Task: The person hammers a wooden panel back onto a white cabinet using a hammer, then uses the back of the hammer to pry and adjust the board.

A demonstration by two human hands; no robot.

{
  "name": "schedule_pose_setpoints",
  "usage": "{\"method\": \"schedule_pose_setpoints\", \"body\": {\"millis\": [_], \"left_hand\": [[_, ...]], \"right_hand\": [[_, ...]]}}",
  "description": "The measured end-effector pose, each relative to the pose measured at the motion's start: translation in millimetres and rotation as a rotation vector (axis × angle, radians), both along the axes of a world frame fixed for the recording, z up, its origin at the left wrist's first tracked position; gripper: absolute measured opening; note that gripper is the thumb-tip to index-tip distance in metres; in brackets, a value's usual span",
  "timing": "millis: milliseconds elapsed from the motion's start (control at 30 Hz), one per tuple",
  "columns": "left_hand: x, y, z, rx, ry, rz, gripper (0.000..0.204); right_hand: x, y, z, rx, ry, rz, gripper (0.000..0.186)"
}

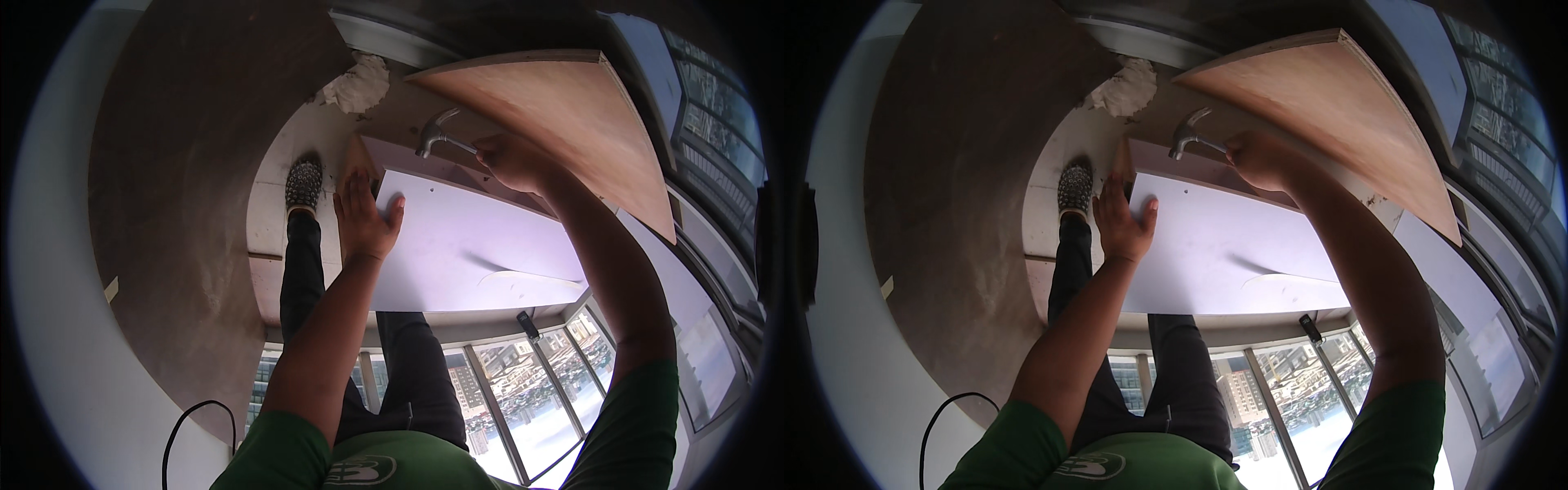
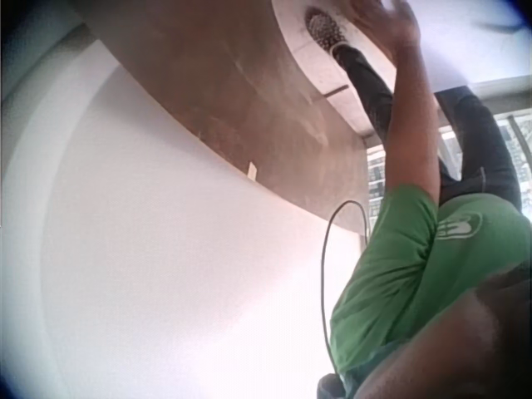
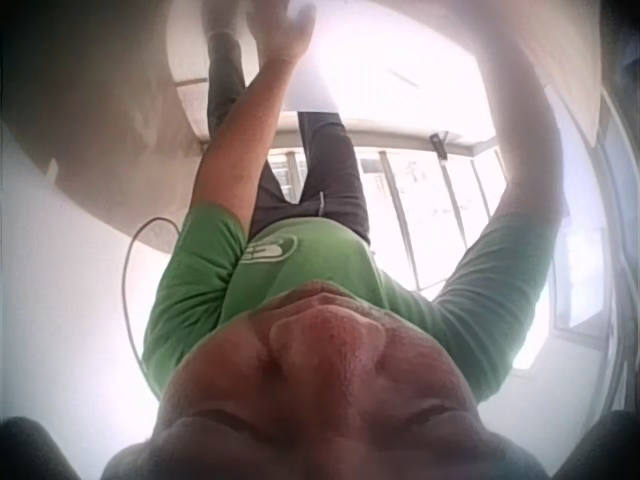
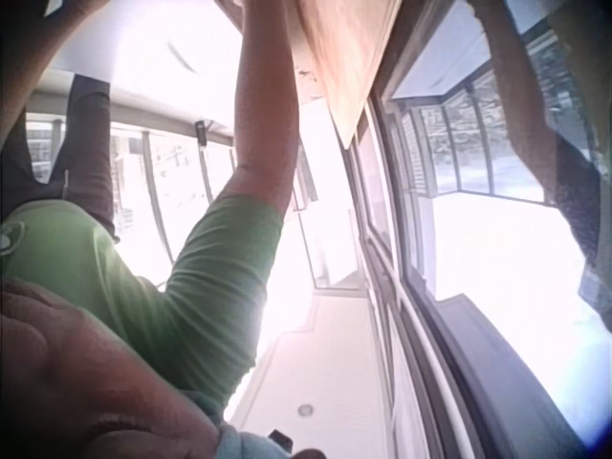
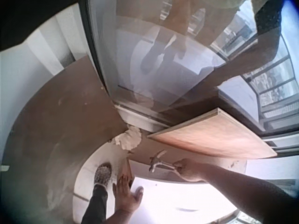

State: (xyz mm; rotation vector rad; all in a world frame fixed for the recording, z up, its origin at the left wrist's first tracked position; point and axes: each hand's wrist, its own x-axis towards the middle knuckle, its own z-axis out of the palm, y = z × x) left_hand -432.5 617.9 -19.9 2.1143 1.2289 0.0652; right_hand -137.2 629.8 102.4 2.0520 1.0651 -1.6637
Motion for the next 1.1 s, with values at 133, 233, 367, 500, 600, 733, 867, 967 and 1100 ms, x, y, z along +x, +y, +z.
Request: {"method": "schedule_pose_setpoints", "body": {"millis": [133, 233, 367, 500, 600, 733, 867, 967, 1100], "left_hand": [[-0.1, -0.8, -0.6, -0.004, -0.004, -0.008, 0.087], [-0.8, -0.9, 0.5, 0.010, 0.026, -0.012, 0.087], [-0.1, -1.7, 0.5, -0.009, 0.015, -0.014, 0.088], [0.1, -2.1, -0.6, -0.002, 0.027, -0.015, 0.088], [-0.3, -2.5, -0.7, -0.005, 0.031, -0.013, 0.088], [-1.5, -4.8, -2.2, 0.005, 0.025, -0.011, 0.088], [-1.4, -3.8, -2.1, -0.006, 0.009, -0.008, 0.088], [-1.0, -3.3, -0.2, 0.002, 0.007, -0.011, 0.088], [-1.7, -3.8, -1.5, 0.005, 0.007, -0.003, 0.088]], "right_hand": [[4.9, -23.5, -0.6, 0.048, -0.031, 0.004, 0.021], [6.0, -26.6, 4.6, 0.024, -0.055, -0.012, 0.019], [13.8, -36.1, 5.5, -0.043, -0.057, -0.018, 0.017], [17.6, -41.0, 12.9, -0.031, -0.123, -0.039, 0.022], [23.5, -47.0, 14.8, -0.066, -0.105, -0.018, 0.023], [22.7, -56.7, 19.3, -0.117, -0.133, -0.046, 0.023], [26.3, -69.3, 18.5, -0.071, -0.121, -0.025, 0.020], [14.5, -86.5, 22.6, 0.036, -0.194, -0.180, 0.020], [13.7, -92.4, 37.4, -0.002, -0.186, -0.349, 0.019]]}}
